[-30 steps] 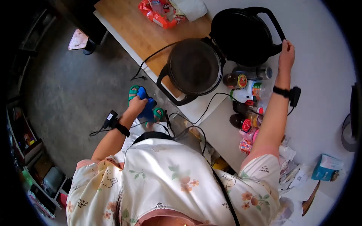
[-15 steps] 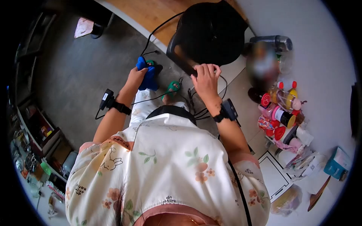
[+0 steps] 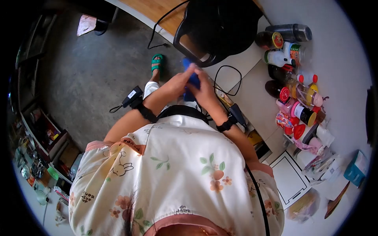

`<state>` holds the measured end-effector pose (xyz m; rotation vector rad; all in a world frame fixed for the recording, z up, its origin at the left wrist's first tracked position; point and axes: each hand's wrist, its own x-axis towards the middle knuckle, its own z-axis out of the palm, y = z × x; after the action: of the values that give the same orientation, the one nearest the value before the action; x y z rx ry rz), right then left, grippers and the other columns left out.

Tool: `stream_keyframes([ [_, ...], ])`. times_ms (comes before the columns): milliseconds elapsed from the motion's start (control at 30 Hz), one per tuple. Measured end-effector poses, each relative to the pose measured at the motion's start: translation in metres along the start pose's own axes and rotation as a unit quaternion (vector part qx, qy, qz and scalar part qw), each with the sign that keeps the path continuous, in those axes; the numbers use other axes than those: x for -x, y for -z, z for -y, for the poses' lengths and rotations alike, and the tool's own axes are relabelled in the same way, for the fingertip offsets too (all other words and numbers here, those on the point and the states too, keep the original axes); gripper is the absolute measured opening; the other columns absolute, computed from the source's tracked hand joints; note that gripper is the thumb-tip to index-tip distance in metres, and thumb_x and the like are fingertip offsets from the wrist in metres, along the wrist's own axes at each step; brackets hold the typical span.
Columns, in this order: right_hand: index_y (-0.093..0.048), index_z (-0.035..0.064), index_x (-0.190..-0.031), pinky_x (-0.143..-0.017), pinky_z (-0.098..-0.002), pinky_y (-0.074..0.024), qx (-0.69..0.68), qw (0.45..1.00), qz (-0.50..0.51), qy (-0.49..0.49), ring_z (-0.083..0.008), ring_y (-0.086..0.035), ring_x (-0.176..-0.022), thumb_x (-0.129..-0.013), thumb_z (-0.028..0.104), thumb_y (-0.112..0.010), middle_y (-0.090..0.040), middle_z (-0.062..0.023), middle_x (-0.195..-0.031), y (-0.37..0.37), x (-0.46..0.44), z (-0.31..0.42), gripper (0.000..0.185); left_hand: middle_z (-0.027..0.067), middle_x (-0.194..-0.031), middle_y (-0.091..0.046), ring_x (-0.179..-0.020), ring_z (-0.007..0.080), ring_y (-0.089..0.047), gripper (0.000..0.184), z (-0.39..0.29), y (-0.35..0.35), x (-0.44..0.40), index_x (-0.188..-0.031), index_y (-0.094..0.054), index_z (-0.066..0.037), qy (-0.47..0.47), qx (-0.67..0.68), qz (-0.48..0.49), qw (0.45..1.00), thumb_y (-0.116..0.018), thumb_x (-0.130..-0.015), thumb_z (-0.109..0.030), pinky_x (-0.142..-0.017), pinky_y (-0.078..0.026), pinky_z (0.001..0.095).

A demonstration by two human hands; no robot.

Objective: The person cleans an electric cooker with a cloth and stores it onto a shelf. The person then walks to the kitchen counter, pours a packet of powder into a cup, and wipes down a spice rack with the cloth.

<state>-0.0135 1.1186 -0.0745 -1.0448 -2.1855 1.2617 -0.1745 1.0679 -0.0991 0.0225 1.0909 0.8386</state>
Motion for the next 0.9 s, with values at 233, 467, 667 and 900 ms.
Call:
stream_keyframes([
  [233,-0.065,0.0031,-0.116,-0.092,-0.0380,-0.0510,-0.062,0.978,-0.087,-0.180,-0.0310,-0.066,-0.103,-0.093,0.016,-0.069,-0.068,-0.0152,-0.111,0.031,0.006,0.014,0.027,0.0241,-0.118,-0.066,-0.112,0.0303,-0.066,0.081,-0.029,0.009,-0.010,-0.115,-0.064,0.005,-0.037,-0.063,-0.122,0.990,-0.047,-0.096,-0.072,-0.094,-0.053,0.0422],
  [467,-0.068,0.0090,-0.112,-0.088,-0.0419,-0.0534,0.109,0.992,-0.060,0.039,-0.0348,-0.063,-0.107,-0.083,0.007,-0.074,-0.062,-0.0108,-0.117,0.021,-0.062,0.041,0.030,0.0153,-0.127,-0.058,-0.115,0.0297,-0.062,0.074,-0.063,0.040,-0.043,-0.137,-0.047,0.000,-0.097,0.114,-0.041,0.988,-0.043,-0.101,-0.065,-0.101,-0.048,0.0436],
  [667,-0.070,0.0175,-0.113,-0.072,-0.0407,-0.0568,0.345,0.932,-0.042,0.105,-0.0325,-0.061,-0.096,-0.085,0.014,-0.069,-0.057,-0.0098,-0.104,-0.049,-0.127,0.023,0.027,0.0107,-0.127,-0.063,-0.114,0.0251,-0.063,0.058,-0.064,0.049,-0.054,-0.133,-0.058,-0.007,-0.090,0.201,-0.004,0.975,-0.042,-0.105,-0.056,-0.101,-0.050,0.0407],
  [900,-0.068,0.0181,-0.104,-0.072,-0.0419,-0.0577,0.385,0.920,-0.032,0.072,-0.0324,-0.061,-0.099,-0.081,0.011,-0.070,-0.056,-0.0084,-0.108,-0.014,-0.091,0.021,0.024,0.0104,-0.104,-0.070,-0.093,0.0247,-0.070,0.058,-0.075,0.053,-0.065,-0.110,-0.066,-0.005,-0.114,0.107,-0.027,0.987,-0.052,-0.100,-0.060,-0.087,-0.057,0.0404],
])
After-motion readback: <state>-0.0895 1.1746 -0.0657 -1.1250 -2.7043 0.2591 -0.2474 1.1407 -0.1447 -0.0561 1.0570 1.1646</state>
